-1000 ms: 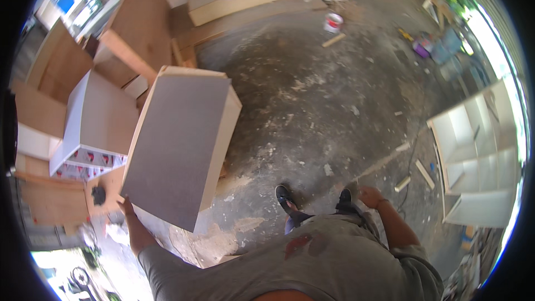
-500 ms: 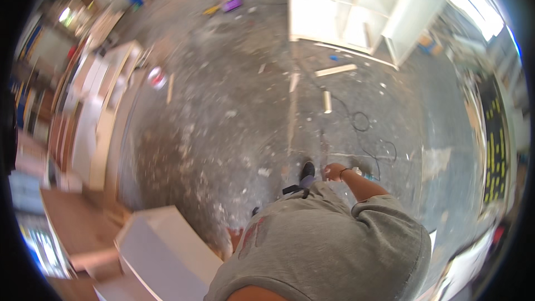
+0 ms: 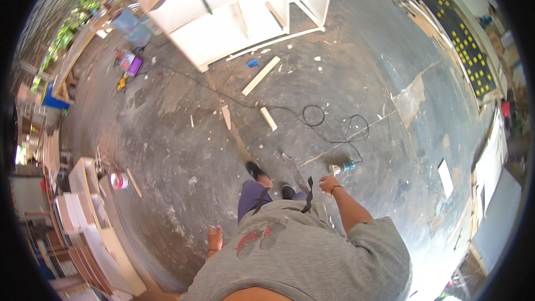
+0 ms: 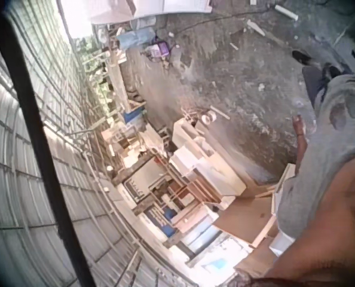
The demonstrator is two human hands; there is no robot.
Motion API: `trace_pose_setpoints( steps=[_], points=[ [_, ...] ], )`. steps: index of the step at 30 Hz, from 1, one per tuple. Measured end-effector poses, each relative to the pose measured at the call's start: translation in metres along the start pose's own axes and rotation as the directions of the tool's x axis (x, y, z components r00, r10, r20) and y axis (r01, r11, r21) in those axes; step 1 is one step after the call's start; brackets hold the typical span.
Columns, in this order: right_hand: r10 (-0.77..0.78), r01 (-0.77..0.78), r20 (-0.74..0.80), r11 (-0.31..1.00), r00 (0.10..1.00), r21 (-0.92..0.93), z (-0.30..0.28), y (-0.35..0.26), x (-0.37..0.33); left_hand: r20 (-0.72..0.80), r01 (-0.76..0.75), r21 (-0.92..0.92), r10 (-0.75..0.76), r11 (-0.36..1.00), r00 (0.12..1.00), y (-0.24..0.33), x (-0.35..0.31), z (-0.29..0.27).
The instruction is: The person applies adhesive from a bottle onto a board and spreads it using a spreader, then handles a decorative strip.
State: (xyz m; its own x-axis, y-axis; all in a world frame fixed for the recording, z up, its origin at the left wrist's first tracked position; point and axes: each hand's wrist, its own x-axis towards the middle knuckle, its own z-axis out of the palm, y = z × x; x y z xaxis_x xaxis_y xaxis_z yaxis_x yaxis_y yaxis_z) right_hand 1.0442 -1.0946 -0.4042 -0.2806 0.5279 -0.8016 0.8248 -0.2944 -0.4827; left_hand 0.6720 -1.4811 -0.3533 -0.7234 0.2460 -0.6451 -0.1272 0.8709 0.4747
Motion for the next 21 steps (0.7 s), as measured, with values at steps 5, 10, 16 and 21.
trace_pose_setpoints(
  steps=[5,10,16,21],
  points=[
    [0.059,-0.064,-0.063,0.994,0.996,-0.09,-0.003,0.005,0.038,0.171,0.139,-0.272,-0.094,0.952,0.981,0.098,0.094,0.034],
    [0.092,-0.096,-0.13,0.995,0.987,-0.026,-0.029,-0.103,0.06,0.272,-0.348,0.363,0.259,0.864,0.927,0.194,0.271,0.041],
    [0.161,0.001,-0.487,0.949,0.858,0.316,-0.075,-0.232,0.107,0.229,-0.657,0.279,0.616,0.701,0.754,0.517,0.31,0.048],
    [0.138,0.154,-0.574,0.89,0.807,0.43,-0.104,-0.288,0.18,0.342,-0.671,0.305,0.58,0.676,0.739,0.639,0.363,0.104]
  ],
)
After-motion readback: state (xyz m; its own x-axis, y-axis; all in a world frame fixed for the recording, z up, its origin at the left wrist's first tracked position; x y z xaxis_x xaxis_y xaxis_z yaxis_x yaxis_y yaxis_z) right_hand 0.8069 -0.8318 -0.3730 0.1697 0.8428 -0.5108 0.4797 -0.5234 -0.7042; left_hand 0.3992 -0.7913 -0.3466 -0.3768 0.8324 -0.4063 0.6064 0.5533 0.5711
